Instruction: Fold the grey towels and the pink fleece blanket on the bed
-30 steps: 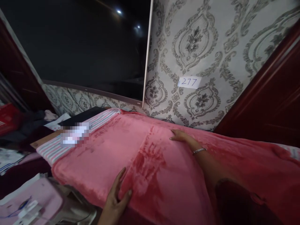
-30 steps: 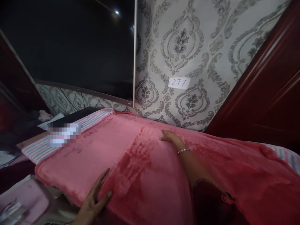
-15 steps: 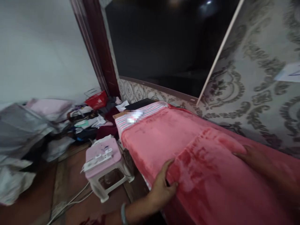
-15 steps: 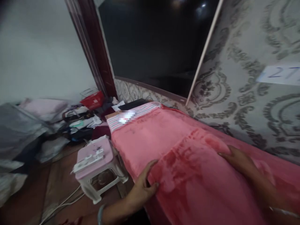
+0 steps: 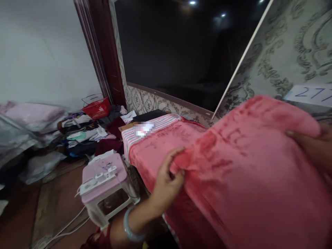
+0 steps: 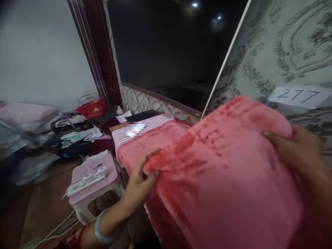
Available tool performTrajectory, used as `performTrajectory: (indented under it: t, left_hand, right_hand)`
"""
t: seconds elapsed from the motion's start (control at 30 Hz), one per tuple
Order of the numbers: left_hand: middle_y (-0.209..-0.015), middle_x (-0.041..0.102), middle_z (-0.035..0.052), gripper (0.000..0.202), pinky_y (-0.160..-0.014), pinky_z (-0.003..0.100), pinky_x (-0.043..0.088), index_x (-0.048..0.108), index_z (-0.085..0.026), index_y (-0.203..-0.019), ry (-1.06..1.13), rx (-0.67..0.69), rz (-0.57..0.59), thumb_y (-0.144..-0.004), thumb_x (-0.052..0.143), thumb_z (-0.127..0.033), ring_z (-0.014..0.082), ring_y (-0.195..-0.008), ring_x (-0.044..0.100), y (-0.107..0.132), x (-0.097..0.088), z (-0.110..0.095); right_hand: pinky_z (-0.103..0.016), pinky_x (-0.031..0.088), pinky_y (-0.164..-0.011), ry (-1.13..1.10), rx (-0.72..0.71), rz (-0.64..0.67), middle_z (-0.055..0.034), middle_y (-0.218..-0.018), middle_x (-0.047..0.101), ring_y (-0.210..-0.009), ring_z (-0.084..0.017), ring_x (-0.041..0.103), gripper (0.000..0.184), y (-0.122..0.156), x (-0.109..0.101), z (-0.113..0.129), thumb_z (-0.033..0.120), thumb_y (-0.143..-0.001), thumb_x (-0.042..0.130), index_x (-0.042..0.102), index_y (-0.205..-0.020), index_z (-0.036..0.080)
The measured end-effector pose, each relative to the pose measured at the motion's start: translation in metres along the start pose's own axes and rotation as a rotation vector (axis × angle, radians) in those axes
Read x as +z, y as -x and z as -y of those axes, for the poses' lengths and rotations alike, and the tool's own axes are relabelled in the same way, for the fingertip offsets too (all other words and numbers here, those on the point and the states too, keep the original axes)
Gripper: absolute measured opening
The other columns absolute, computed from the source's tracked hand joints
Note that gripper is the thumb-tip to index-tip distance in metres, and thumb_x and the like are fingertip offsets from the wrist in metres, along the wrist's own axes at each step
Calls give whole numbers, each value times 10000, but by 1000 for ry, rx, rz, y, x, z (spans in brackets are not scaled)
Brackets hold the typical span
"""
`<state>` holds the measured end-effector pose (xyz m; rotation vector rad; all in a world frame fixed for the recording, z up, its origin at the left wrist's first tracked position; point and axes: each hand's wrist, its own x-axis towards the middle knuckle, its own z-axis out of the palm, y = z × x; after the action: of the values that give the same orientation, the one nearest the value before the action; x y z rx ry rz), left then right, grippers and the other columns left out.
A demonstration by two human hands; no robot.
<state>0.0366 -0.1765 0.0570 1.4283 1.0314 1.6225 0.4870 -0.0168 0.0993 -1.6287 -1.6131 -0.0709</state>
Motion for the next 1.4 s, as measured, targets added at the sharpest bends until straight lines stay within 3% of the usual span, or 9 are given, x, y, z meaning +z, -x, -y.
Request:
performTrajectory:
  t: [0.07, 0.17, 0.3, 0.4, 0.5, 0.8, 1.07, 1.27, 1.4]
  left_hand:
    - [-1344, 648, 71, 556, -1003, 365, 540, 566, -223, -1391, -1, 26, -97, -836, 603, -206, 215, -1138, 653, -31, -20, 8]
    - [-1321, 657, 99, 632, -999, 397, 548, 466, -213, -1485, -104, 39, -265, -860, 559, -236, 224, -1126, 663, -66, -55, 45]
    - [-1552, 474, 157, 692, -1180, 529, 379, 435, -172, -1517, -555, 65, -352, -849, 579, -280, 325, -1449, 424, -70, -91, 107]
    - [-1613, 404, 145, 542, -1209, 659, 236, 571, -206, -1430, -932, 211, -74, -908, 562, -351, 385, -1522, 281, -48, -94, 137]
    - [-1552, 504, 101, 462, -1208, 674, 216, 617, -267, -1398, -1112, 334, 235, -957, 504, -342, 359, -1475, 382, -29, -84, 149]
    - [-1488, 571, 120, 474, -1194, 648, 236, 632, -241, -1394, -1183, 372, 209, -982, 424, -348, 363, -1436, 425, -36, -78, 157]
    - [-1444, 603, 158, 482, -1157, 672, 303, 628, -195, -1366, -1094, 342, 231, -994, 399, -399, 358, -1396, 490, -50, -73, 137]
    - [-1417, 620, 170, 485, -1158, 567, 388, 630, -159, -1347, -885, 415, 561, -953, 466, -390, 331, -1353, 546, -59, 5, 99]
    - [-1438, 609, 144, 480, -1147, 498, 433, 601, -185, -1393, -693, 516, 852, -954, 491, -346, 293, -1340, 561, -30, 70, 80]
  right_hand:
    - [-587, 522, -776, 54, 125, -19, -178, -1082, 712, -1014, -379, 668, 509, -22, 18, 57, 647, -861, 584, 676, -1236, 316]
    - [-590, 516, -917, 212, 149, 42, -231, -1158, 682, -1111, -399, 635, 493, -34, 77, 126, 498, -920, 562, 634, -1269, 157]
    - [-634, 375, -1101, 395, 111, 287, -229, -1476, 522, -1356, -392, 492, 624, 1, 168, 154, 369, -968, 504, 396, -1531, 121]
    - [-664, 270, -1163, 458, 82, 545, -133, -1622, 375, -1482, -359, 343, 570, 41, 213, 139, 453, -1021, 389, 406, -1553, 248]
    - [-651, 189, -1201, 497, 39, 607, -80, -1674, 283, -1529, -332, 250, 577, 60, 226, 119, 484, -1043, 295, 369, -1580, 287]
    - [-590, 239, -1205, 494, 191, 614, -49, -1708, 170, -1549, -309, 199, 611, 66, 188, 77, 504, -1046, 248, 264, -1623, 302]
    - [-609, 185, -1216, 505, 249, 586, -73, -1689, 235, -1554, -296, 186, 604, 124, 122, 58, 501, -1042, 311, 298, -1611, 299]
    - [-610, 218, -1201, 514, 251, 504, -93, -1648, 341, -1523, -302, 275, 541, 186, 42, 22, 446, -1037, 356, 436, -1546, 283]
    - [-597, 267, -1183, 566, 379, 277, -124, -1592, 434, -1479, -300, 353, 516, 237, -34, -19, 391, -1025, 379, 499, -1497, 220]
